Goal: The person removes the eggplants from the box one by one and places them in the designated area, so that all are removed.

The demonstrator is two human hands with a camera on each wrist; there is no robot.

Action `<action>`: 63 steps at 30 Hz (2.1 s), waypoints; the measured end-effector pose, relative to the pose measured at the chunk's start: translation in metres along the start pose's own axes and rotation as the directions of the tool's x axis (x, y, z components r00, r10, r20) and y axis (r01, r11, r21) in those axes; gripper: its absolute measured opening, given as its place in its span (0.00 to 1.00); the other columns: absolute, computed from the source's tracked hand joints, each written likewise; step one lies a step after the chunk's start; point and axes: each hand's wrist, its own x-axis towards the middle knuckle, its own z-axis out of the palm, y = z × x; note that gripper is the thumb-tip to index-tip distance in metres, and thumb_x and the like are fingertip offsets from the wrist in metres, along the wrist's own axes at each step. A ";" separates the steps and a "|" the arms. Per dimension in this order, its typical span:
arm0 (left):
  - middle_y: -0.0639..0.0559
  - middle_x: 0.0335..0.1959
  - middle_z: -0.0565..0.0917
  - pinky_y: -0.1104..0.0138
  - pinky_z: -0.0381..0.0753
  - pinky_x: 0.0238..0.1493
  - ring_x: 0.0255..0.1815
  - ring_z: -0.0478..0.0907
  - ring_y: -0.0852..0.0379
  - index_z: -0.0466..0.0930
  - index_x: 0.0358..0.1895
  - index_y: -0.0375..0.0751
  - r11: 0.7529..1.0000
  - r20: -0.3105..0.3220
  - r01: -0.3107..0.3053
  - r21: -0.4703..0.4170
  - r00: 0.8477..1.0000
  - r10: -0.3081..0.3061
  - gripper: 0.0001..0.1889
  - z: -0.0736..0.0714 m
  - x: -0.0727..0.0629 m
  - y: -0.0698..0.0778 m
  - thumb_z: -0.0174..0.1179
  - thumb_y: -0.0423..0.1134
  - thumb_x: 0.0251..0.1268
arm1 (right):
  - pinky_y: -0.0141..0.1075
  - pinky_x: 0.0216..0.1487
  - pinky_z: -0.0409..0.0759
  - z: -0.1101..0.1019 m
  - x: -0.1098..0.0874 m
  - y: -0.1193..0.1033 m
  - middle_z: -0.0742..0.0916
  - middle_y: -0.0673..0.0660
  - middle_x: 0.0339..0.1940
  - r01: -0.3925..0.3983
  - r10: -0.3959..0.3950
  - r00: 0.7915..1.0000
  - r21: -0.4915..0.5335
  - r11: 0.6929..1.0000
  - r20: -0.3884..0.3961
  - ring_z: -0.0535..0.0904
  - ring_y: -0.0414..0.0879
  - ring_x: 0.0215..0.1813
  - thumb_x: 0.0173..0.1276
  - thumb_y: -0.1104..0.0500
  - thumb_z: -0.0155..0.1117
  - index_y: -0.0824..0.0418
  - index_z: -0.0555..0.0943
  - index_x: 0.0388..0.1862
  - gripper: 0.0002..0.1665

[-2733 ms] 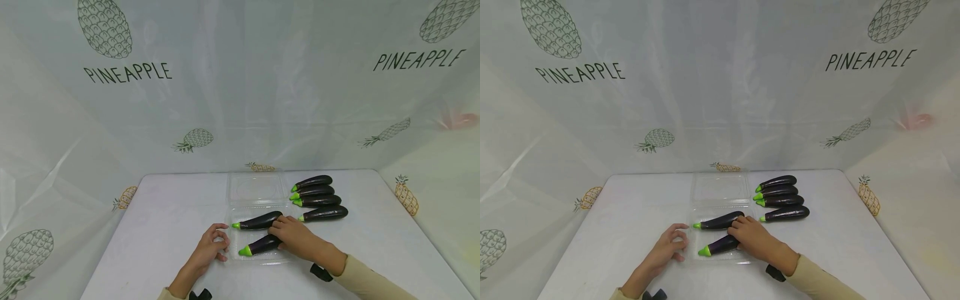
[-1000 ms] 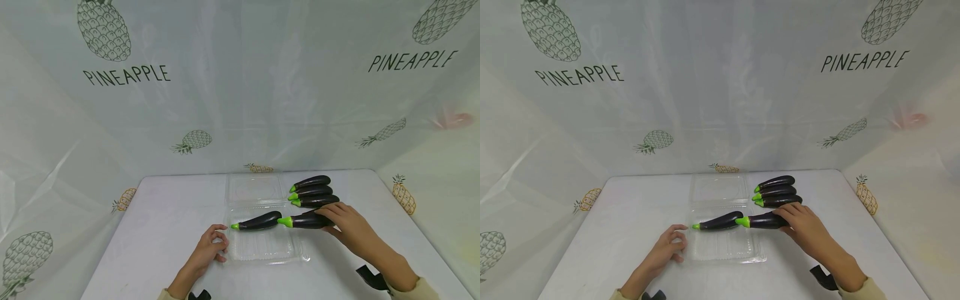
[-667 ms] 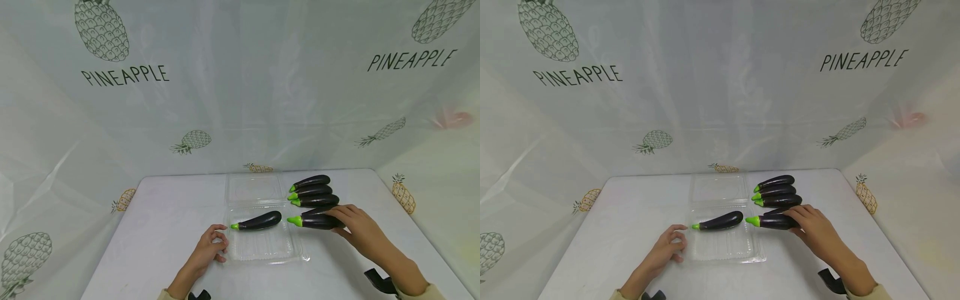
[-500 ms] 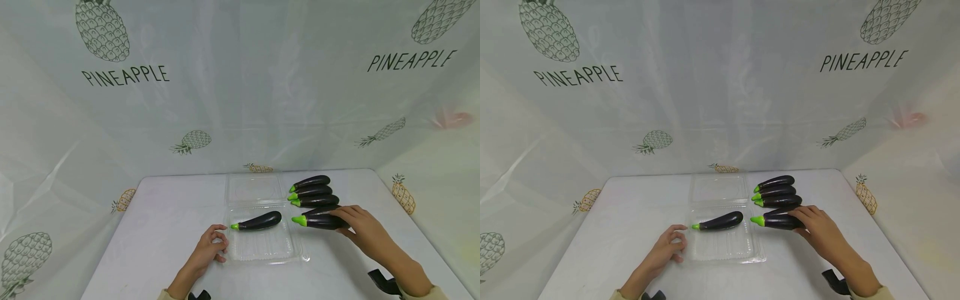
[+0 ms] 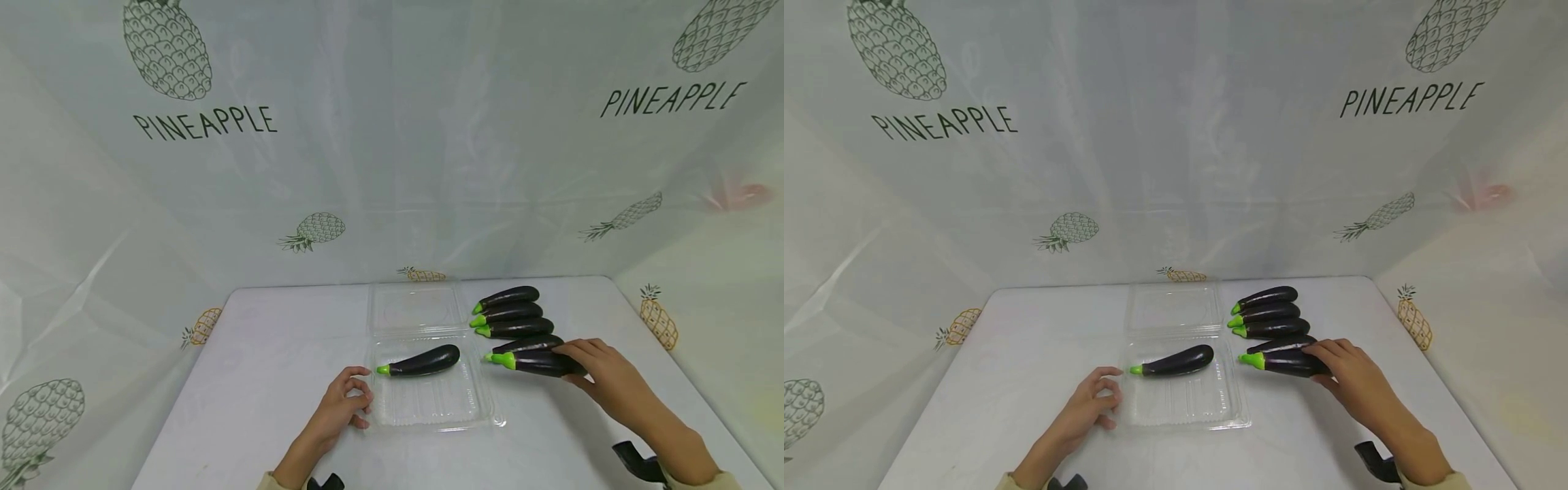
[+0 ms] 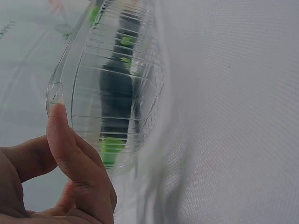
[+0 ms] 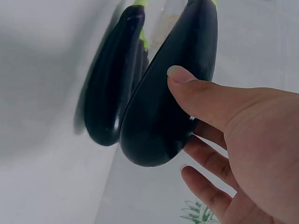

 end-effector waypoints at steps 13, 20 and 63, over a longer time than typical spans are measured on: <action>0.50 0.40 0.75 0.70 0.83 0.22 0.32 0.77 0.56 0.65 0.70 0.30 1.000 -0.003 0.002 -0.011 1.000 -0.002 0.27 0.000 -0.001 0.000 0.60 0.25 0.70 | 0.57 0.46 0.86 0.009 -0.009 0.009 0.89 0.58 0.46 -0.025 0.025 0.998 -0.004 1.000 0.053 0.84 0.59 0.48 0.40 0.67 0.89 0.61 0.87 0.48 0.32; 0.49 0.40 0.75 0.71 0.83 0.22 0.33 0.77 0.57 0.66 0.69 0.31 1.000 -0.008 0.002 -0.004 1.000 -0.002 0.27 0.000 0.000 0.001 0.60 0.25 0.69 | 0.59 0.48 0.86 0.014 -0.009 0.010 0.89 0.60 0.47 -0.084 0.081 0.984 0.011 0.996 0.157 0.84 0.60 0.49 0.44 0.68 0.88 0.63 0.87 0.49 0.29; 0.49 0.41 0.74 0.70 0.84 0.24 0.35 0.77 0.56 0.64 0.71 0.30 1.000 0.017 -0.007 0.004 1.000 0.007 0.27 -0.001 0.000 -0.001 0.59 0.26 0.71 | 0.57 0.46 0.86 0.048 -0.005 0.016 0.84 0.60 0.46 -0.036 0.038 0.996 -0.028 0.999 0.084 0.82 0.60 0.49 0.39 0.70 0.89 0.63 0.87 0.47 0.32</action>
